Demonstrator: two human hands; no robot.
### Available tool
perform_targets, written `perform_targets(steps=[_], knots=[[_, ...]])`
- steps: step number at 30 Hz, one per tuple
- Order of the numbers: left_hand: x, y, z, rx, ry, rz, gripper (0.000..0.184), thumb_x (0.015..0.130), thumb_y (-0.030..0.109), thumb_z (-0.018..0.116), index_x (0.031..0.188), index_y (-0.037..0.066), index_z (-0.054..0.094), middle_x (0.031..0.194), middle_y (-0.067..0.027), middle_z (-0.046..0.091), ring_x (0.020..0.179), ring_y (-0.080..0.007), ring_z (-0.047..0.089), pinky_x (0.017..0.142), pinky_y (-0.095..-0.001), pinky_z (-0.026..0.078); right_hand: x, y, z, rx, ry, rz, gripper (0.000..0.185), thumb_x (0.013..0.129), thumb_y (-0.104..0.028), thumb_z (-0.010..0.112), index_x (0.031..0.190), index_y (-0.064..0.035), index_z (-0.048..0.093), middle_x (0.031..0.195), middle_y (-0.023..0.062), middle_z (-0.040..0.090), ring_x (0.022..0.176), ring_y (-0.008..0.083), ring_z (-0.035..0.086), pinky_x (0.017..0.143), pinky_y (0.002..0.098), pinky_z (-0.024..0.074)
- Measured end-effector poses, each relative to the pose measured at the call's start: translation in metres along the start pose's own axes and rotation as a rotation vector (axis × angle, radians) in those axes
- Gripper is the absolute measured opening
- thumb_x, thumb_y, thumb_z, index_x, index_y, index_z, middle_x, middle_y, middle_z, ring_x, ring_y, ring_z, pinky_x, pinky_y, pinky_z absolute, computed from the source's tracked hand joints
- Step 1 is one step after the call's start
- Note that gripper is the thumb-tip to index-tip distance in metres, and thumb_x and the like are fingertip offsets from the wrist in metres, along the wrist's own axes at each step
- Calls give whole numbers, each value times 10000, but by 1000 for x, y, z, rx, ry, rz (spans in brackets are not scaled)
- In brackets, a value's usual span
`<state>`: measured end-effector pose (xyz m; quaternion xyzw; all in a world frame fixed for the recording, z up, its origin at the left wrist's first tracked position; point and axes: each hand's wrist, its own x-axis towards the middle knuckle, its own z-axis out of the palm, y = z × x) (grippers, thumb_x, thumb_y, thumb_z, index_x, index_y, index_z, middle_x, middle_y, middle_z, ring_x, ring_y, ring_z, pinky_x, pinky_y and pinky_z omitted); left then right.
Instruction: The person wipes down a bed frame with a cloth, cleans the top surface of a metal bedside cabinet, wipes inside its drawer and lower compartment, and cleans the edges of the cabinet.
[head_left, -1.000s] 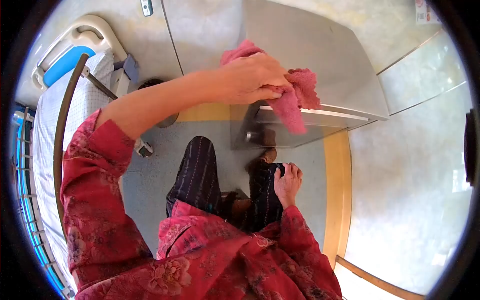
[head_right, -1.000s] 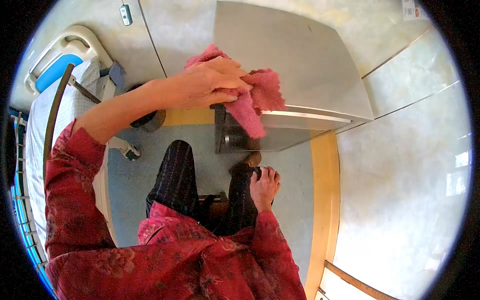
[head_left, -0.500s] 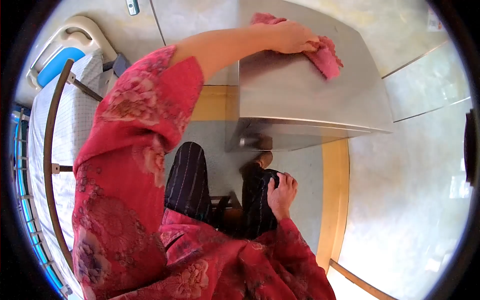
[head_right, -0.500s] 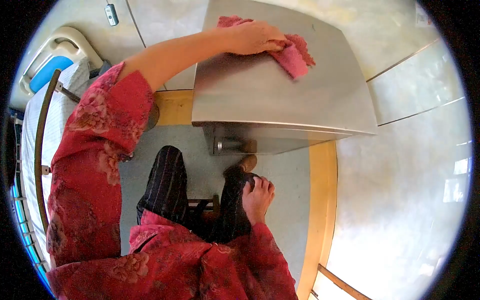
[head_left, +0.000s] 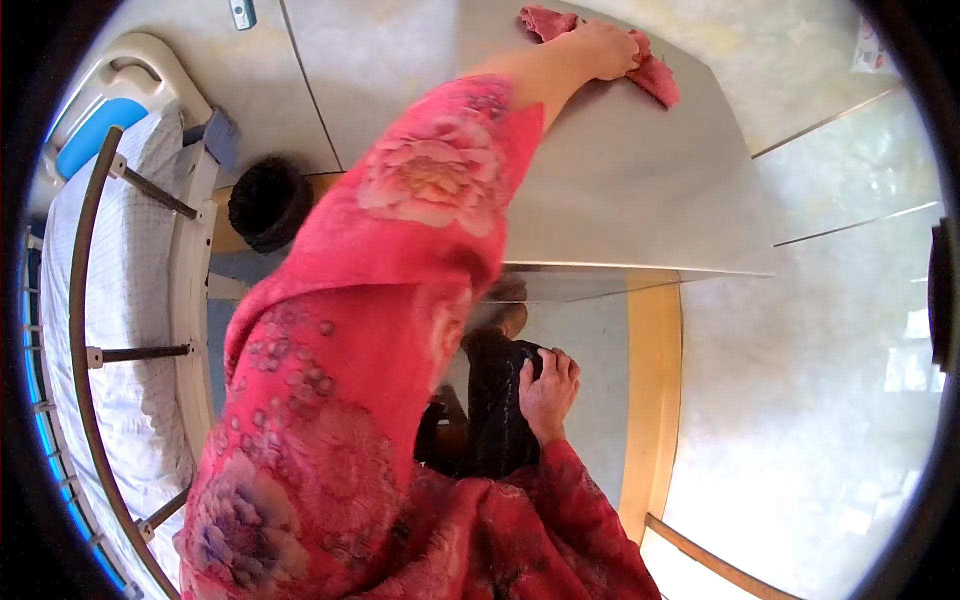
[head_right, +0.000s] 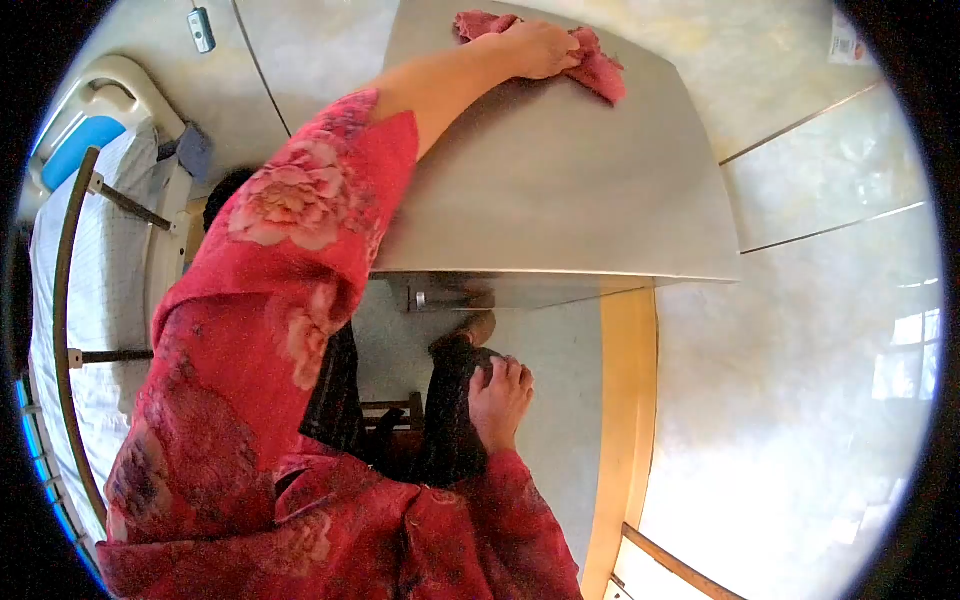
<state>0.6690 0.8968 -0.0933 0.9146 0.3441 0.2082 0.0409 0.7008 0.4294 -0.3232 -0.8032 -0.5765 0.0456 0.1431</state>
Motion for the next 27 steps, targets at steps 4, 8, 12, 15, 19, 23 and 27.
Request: perform_targets(steps=[4,8,12,15,19,23,27], knots=[[-47,-1,-26,-29,-82,166,285,972,320,520,1048,70,633,1044,-184,668,1010,-385,629,911,-496,474,-7,-8,-1,-34,17,4,304,882,-277,651,1126,-96,632,1240,120,589,1183,373,511,937,511,438],[-123,10,-45,-194,32,334,260,931,286,570,1015,54,652,1024,-164,664,982,-369,623,876,-472,477,-10,-9,0,-21,2,7,306,887,-281,647,1124,-87,635,1250,114,584,1195,360,503,943,506,434],[-211,39,-93,-261,-15,444,293,938,233,586,1152,43,648,1150,-146,633,1107,-341,562,963,-437,446,-17,-19,-3,-28,-13,10,305,891,-291,642,1123,-93,641,1270,95,578,1211,345,493,946,503,432],[-272,57,-122,-291,-26,436,279,936,199,591,1164,50,652,1178,-144,630,1134,-340,557,998,-429,440,-22,-15,-1,-58,10,10,309,893,-298,639,1128,-98,642,1261,84,580,1212,337,492,946,497,434],[-303,59,-141,-310,-37,428,291,932,189,606,1189,59,647,1221,-145,623,1197,-331,538,1034,-414,427,-25,-8,-1,-25,-1,55,314,893,-308,634,1133,-105,643,1256,83,582,1217,330,490,951,495,433],[-277,79,-127,-189,-25,519,294,922,194,622,1187,68,650,1210,-139,626,1209,-323,534,1028,-425,434,-26,-5,-5,-34,1,82,310,887,-312,634,1125,-115,647,1249,80,591,1216,328,492,950,495,435],[-218,125,-76,-288,70,721,278,918,199,620,1155,58,655,1160,-126,641,1136,-326,569,982,-429,453,-22,1,-3,-22,7,83,306,876,-307,638,1119,-123,651,1231,81,604,1201,332,503,950,493,436]])
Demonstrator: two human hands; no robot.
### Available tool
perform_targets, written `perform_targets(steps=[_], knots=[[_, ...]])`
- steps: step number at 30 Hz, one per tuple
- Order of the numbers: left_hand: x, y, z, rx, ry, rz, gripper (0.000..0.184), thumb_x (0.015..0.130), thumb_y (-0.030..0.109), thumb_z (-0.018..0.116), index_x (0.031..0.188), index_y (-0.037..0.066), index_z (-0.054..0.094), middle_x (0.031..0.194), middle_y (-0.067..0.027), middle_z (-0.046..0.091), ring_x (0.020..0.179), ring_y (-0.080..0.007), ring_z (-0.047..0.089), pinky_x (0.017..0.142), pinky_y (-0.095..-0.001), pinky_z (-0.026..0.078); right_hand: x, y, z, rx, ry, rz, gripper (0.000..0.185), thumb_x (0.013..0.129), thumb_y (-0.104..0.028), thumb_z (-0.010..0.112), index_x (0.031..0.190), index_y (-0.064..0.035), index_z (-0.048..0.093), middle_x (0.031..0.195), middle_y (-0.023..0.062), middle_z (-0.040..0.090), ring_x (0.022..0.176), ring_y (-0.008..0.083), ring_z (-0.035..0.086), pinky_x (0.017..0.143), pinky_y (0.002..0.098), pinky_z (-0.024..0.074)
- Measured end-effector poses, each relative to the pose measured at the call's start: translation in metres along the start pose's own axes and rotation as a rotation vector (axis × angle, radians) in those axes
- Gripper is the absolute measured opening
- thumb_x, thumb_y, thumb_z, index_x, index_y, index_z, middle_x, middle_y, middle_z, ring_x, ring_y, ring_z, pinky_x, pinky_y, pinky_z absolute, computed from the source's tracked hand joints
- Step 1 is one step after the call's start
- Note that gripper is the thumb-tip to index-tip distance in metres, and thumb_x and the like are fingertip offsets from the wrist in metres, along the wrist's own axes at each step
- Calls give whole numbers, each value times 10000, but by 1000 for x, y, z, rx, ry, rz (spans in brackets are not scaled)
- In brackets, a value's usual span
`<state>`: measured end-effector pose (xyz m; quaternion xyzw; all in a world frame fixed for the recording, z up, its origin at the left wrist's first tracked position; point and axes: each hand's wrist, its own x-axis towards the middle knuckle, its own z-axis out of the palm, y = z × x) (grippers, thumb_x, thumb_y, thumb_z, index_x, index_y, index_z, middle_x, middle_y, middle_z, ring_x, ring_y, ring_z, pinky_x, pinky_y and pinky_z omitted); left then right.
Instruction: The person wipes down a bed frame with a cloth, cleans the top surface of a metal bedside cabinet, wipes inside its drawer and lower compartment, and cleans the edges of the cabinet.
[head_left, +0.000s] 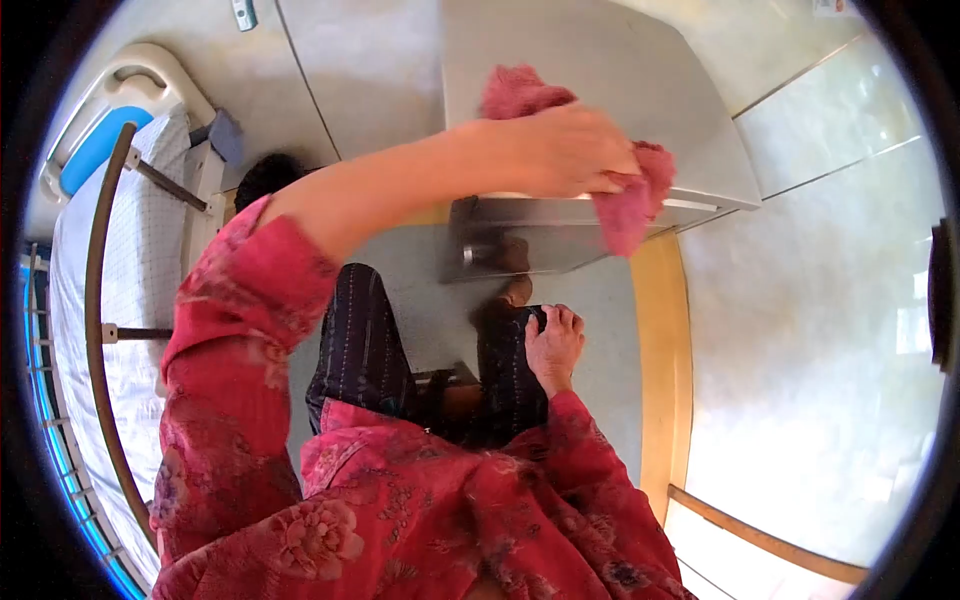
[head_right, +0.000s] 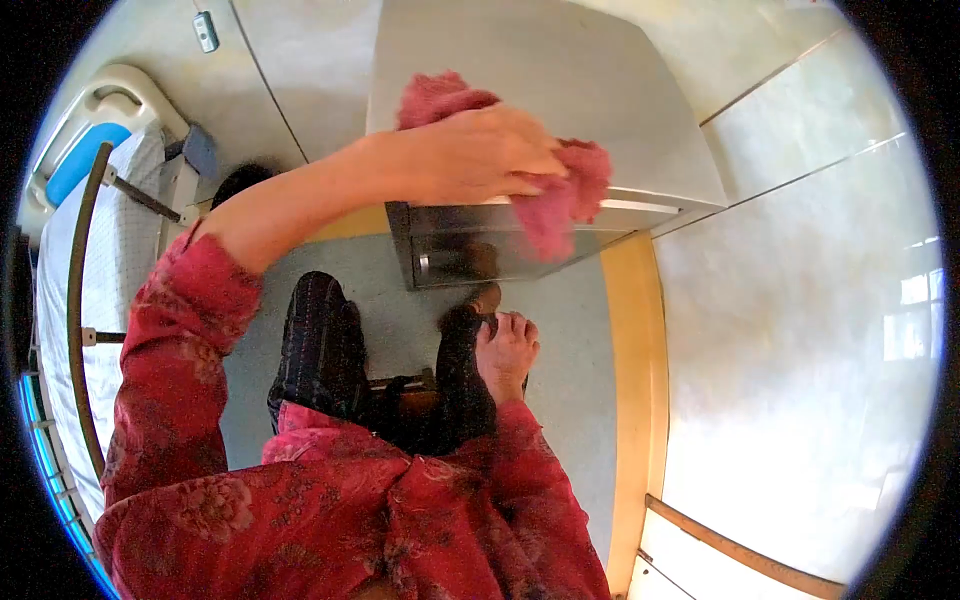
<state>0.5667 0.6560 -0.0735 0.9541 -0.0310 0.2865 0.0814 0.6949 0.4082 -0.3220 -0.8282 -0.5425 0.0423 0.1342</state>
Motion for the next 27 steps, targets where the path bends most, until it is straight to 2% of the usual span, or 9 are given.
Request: perform_targets(steps=[3,5,8,12,14,18,22,24,27], knots=[[75,-21,45,-128,-199,-58,249,940,282,573,1074,102,682,967,-137,676,954,-349,627,811,-475,479,3,5,3,5,21,4,310,861,-312,647,1109,-126,652,1224,88,611,1193,337,509,951,491,437],[117,-18,55,-117,-304,-99,264,918,288,605,1045,64,663,914,-179,669,879,-361,641,756,-468,492,6,7,1,19,-3,4,316,855,-315,650,1108,-125,647,1231,86,611,1191,339,510,954,490,436],[179,-23,93,-38,-428,-239,252,911,291,618,1021,74,682,928,-159,684,892,-365,650,754,-464,494,9,11,1,-17,-9,-3,326,854,-313,652,1124,-132,641,1218,82,614,1184,337,512,948,492,440],[218,-18,126,-75,-336,-358,242,910,292,625,1002,84,707,943,-128,702,912,-356,665,774,-472,500,6,13,-8,151,45,2,332,853,-313,658,1134,-139,634,1227,77,605,1183,336,511,940,493,443],[224,-17,149,129,-61,-375,232,905,294,635,991,99,726,942,-107,713,934,-349,673,804,-492,503,3,12,-12,104,30,-39,328,858,-319,663,1131,-139,632,1231,74,594,1181,340,510,938,493,444],[217,1,147,281,-51,-415,248,910,310,631,971,91,730,999,-101,710,977,-339,665,845,-505,496,-2,20,-1,197,8,33,328,860,-318,664,1131,-136,631,1232,74,590,1181,342,510,942,492,443],[175,13,107,119,-193,-349,202,898,271,629,894,83,703,1041,-68,686,1015,-276,648,836,-416,504,2,14,8,318,-6,84,327,863,-316,664,1131,-133,631,1233,75,586,1181,344,510,945,492,443],[138,18,92,80,-208,-357,167,893,247,626,876,93,690,1037,-54,676,1001,-249,644,828,-382,503,1,9,5,-17,19,-4,324,868,-313,662,1131,-127,631,1217,75,589,1182,347,511,939,494,450],[80,16,79,283,-19,-146,115,887,224,607,908,121,653,992,-25,636,931,-207,615,798,-350,494,-5,2,5,-10,28,-9,325,869,-311,658,1134,-124,643,1226,81,596,1190,343,511,939,492,454]])
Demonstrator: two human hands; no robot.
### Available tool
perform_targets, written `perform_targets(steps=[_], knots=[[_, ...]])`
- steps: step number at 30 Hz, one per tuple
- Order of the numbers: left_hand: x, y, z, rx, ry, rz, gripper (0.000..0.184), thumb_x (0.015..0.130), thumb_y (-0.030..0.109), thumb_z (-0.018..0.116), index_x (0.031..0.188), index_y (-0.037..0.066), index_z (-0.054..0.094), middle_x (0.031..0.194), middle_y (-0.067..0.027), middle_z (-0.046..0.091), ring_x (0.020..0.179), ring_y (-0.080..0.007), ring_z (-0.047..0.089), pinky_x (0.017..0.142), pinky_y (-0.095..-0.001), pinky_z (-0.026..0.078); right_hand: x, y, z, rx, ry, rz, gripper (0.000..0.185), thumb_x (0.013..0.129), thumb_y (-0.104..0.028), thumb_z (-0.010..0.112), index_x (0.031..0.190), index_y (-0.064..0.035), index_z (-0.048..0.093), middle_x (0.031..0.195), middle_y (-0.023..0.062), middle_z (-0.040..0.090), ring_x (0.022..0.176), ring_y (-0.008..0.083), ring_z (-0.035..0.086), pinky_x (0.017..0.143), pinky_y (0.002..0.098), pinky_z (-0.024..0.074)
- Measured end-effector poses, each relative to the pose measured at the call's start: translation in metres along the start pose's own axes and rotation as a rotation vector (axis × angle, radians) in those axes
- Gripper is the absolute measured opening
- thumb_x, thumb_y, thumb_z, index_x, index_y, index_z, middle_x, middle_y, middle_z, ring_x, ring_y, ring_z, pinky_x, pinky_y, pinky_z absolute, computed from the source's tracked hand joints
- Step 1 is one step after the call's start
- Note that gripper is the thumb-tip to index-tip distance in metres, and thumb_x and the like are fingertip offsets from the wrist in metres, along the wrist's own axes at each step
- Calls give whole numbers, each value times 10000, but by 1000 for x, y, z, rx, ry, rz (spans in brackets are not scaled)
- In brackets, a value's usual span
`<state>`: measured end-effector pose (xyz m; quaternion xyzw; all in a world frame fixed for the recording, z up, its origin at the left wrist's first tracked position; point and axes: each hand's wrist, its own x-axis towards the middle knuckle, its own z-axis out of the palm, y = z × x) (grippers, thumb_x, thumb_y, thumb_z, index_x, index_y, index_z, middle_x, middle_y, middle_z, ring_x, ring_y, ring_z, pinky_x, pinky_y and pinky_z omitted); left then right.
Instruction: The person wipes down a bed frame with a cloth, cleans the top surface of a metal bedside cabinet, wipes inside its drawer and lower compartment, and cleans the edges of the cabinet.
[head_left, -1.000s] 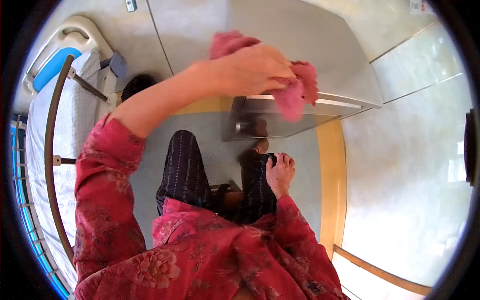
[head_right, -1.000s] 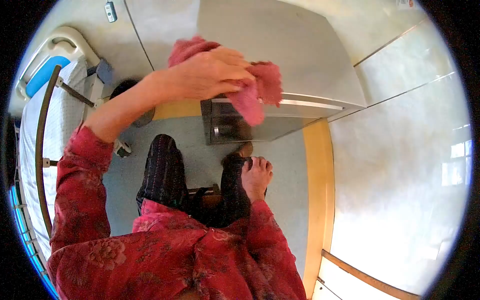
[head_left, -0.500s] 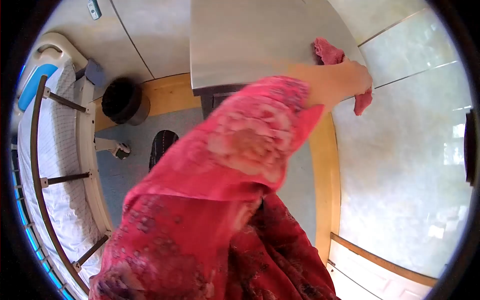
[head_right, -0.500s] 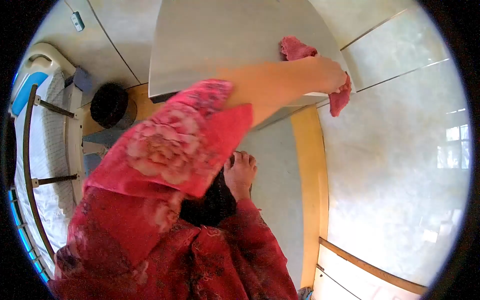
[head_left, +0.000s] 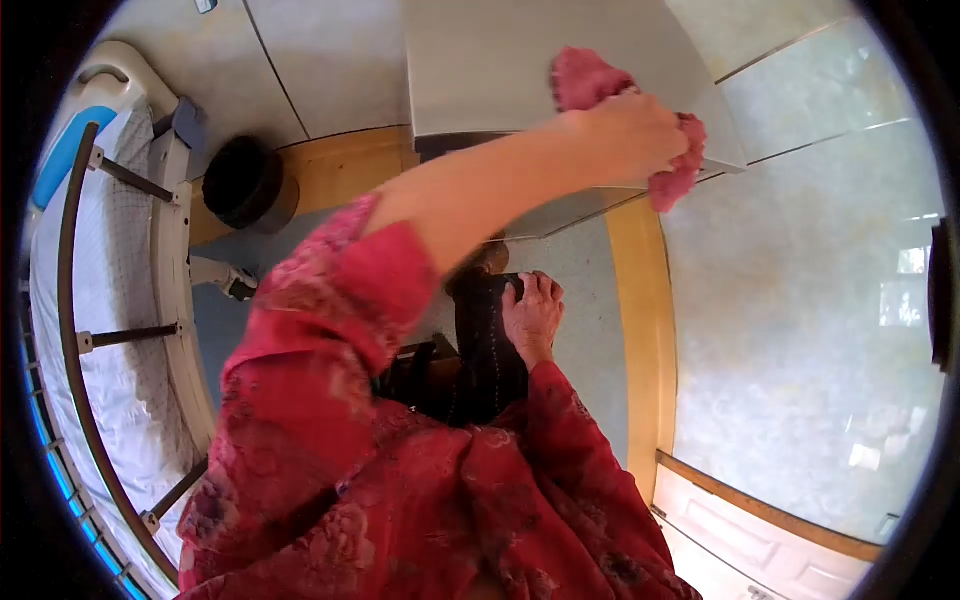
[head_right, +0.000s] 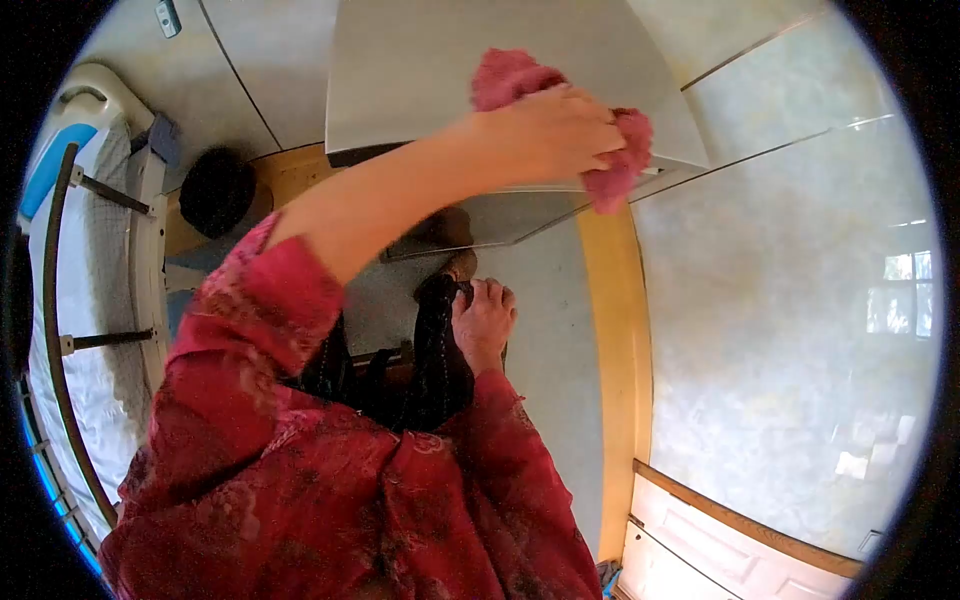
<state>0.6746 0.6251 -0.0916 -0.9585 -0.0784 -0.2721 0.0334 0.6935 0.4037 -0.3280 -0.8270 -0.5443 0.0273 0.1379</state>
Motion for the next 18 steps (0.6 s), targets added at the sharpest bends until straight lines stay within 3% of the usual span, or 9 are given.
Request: perform_targets(steps=[3,7,10,14,17,18], knots=[[-63,-15,-32,182,108,106,179,880,246,621,1001,116,648,1048,-16,628,981,-200,595,839,-362,497,0,0,0,-1,0,-12,325,874,-310,654,1139,-122,643,1233,81,587,1183,347,512,936,504,448],[-141,-12,-110,-19,31,-153,361,848,184,692,1182,62,633,1197,-76,628,1164,-278,574,991,-405,480,-1,0,0,9,6,-23,324,877,-304,649,1142,-118,644,1237,81,593,1187,352,508,926,507,443],[-178,-21,-147,-118,-54,-279,396,839,148,704,1214,50,622,1250,-101,613,1241,-328,541,1027,-421,469,-1,1,-1,26,1,-16,317,879,-295,646,1142,-118,644,1226,82,598,1192,353,503,934,504,433],[-181,-33,-140,-161,-44,-294,401,830,136,716,1210,42,625,1291,-94,604,1280,-356,518,1049,-430,459,3,-2,-3,-1,-20,-1,318,877,-288,647,1142,-113,643,1213,85,602,1187,353,502,940,503,429],[-142,-32,-127,92,-154,-92,341,881,228,668,1181,71,630,1293,-54,609,1299,-302,501,1083,-398,422,9,-4,-4,-6,-40,-9,319,874,-283,648,1140,-108,643,1203,91,604,1178,356,505,938,504,429],[-130,-38,-105,79,-91,-45,313,909,263,632,1148,61,621,1224,-83,624,1249,-280,525,1050,-372,431,10,-3,-3,-8,-31,-32,321,871,-280,651,1139,-105,642,1198,94,605,1172,359,508,932,506,431]])
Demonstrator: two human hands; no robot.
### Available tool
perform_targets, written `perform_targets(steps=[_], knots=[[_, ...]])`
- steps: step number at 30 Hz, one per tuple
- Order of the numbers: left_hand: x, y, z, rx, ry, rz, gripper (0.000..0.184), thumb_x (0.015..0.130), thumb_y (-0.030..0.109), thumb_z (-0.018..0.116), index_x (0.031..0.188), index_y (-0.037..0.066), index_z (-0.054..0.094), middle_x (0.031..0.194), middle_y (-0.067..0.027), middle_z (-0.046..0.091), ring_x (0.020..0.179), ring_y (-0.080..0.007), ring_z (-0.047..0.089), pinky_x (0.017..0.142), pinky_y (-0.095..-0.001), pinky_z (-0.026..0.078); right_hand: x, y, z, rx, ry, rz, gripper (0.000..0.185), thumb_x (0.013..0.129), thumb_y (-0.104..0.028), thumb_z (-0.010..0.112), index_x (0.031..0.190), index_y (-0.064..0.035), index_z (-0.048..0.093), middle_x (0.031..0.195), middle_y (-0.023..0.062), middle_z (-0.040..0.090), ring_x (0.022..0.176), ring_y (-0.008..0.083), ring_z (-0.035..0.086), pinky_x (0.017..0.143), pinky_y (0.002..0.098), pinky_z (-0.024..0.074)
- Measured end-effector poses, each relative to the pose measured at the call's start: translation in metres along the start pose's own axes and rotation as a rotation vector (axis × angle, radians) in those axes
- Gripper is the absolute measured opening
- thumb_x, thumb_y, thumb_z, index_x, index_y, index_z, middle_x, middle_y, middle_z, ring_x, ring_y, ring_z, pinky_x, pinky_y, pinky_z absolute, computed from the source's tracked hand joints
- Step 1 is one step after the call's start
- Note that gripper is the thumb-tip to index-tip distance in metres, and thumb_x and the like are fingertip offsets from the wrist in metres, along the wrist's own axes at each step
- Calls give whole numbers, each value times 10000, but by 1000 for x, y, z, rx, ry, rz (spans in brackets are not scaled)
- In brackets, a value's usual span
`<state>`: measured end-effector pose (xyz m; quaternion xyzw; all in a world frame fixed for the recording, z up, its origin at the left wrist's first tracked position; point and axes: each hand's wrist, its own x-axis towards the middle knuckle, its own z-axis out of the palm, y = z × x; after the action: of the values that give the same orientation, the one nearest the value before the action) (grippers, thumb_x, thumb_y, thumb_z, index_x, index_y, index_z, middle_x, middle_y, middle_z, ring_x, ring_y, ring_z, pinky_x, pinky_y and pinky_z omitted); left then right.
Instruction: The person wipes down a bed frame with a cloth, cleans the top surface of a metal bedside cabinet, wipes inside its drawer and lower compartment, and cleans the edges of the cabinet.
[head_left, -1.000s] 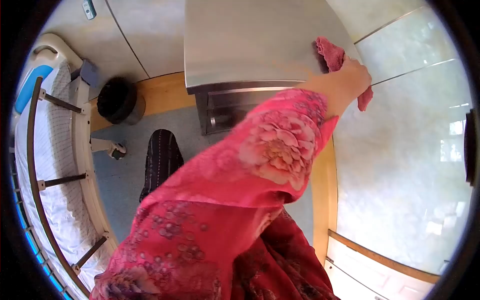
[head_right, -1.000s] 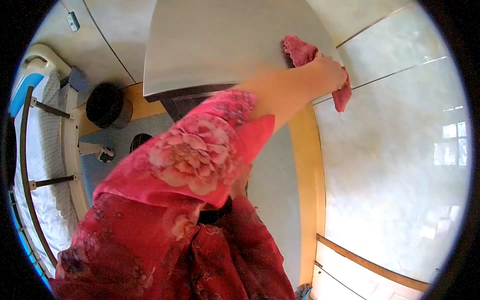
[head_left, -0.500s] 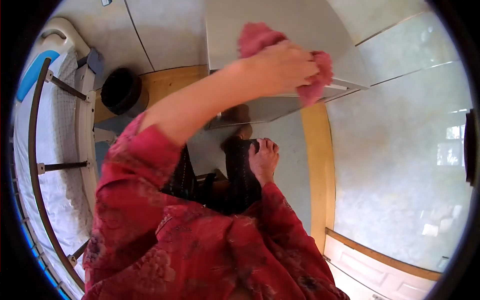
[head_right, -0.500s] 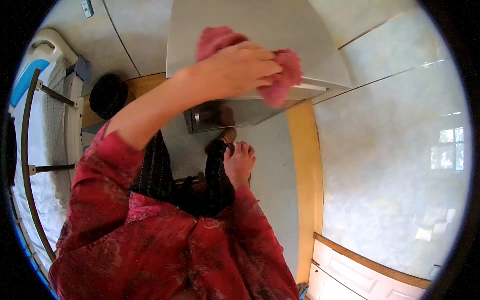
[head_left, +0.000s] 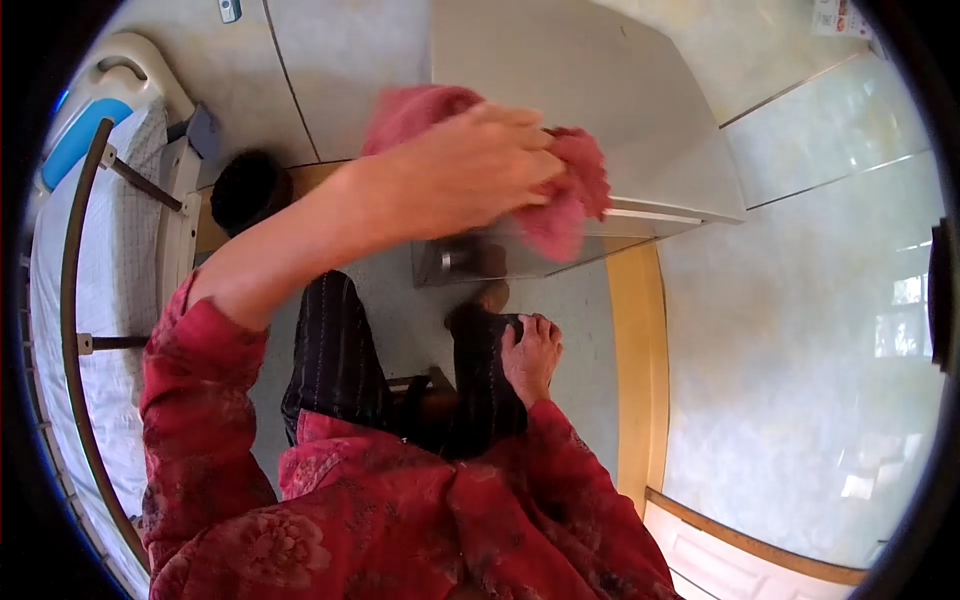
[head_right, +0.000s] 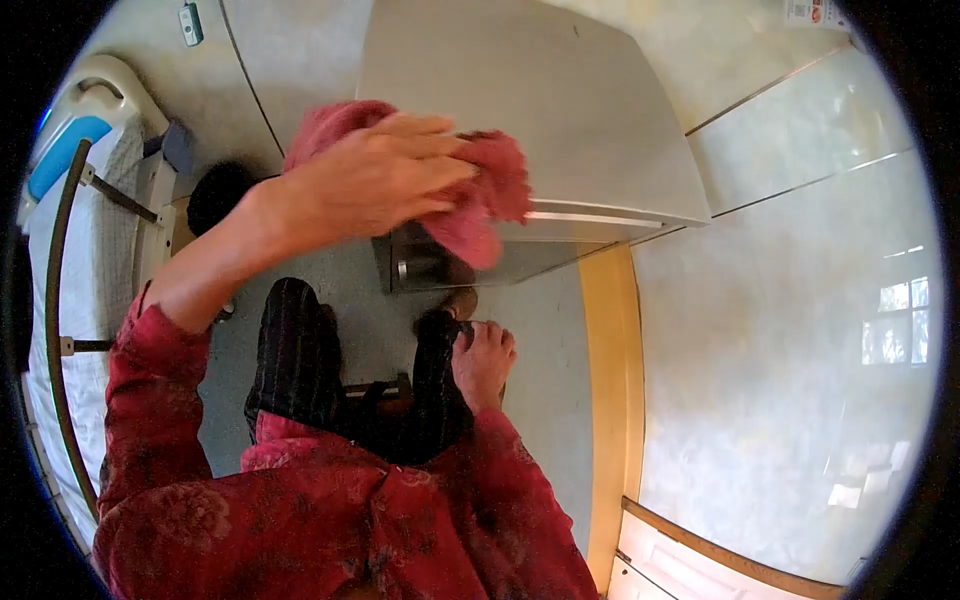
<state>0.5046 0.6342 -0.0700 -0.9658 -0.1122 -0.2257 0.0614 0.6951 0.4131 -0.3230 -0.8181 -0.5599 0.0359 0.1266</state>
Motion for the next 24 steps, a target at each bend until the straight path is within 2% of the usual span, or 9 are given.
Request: perform_targets(steps=[4,6,8,12,14,17,19,22,24], knots=[[82,5,43,-149,-2,124,252,926,261,613,983,16,607,985,-127,632,1038,-276,597,884,-390,480,7,1,0,-5,4,-25,318,861,-269,661,1129,-99,641,1184,101,605,1157,366,514,918,512,435],[130,8,62,-206,-116,145,267,936,278,598,901,13,595,912,-145,633,949,-310,618,819,-418,493,7,4,0,12,23,-25,317,856,-272,666,1121,-99,641,1180,99,605,1154,367,515,914,515,437],[174,8,94,-353,-110,149,312,939,291,590,820,3,596,848,-167,645,874,-347,635,773,-456,497,10,9,-1,30,47,-15,316,852,-275,670,1113,-99,641,1176,98,605,1150,368,516,909,517,438],[252,10,117,-386,-304,142,322,933,339,612,965,32,701,948,-168,710,889,-386,673,743,-507,518,12,19,-3,27,29,6,306,836,-260,689,1103,-119,636,1192,81,609,1156,346,518,916,492,447],[282,7,143,-385,-197,90,345,956,323,548,864,21,686,921,-164,710,891,-367,667,767,-488,509,14,22,-2,20,20,19,311,835,-264,689,1106,-121,636,1196,80,610,1154,345,520,915,490,447],[313,8,160,-309,-142,-49,362,967,346,531,923,32,706,962,-168,712,929,-375,669,789,-487,523,16,23,-8,44,73,-16,314,842,-287,679,1094,-107,628,1163,76,608,1128,344,532,889,502,451],[319,15,161,-306,-121,-144,371,965,368,539,925,37,702,952,-170,711,938,-381,671,803,-493,531,13,21,-18,385,71,81,318,843,-295,681,1097,-110,627,1153,73,610,1125,341,533,884,494,453],[311,18,159,-313,-103,-163,375,958,387,547,969,45,702,973,-189,704,969,-390,658,810,-500,522,7,28,-9,276,147,14,323,851,-308,675,1107,-117,626,1151,70,610,1123,338,535,878,493,455],[294,19,144,-279,-171,-67,361,958,371,553,1033,46,692,992,-203,686,981,-392,641,830,-500,507,6,28,-5,153,117,7,326,856,-313,669,1114,-119,626,1158,72,607,1128,337,531,880,495,455]])
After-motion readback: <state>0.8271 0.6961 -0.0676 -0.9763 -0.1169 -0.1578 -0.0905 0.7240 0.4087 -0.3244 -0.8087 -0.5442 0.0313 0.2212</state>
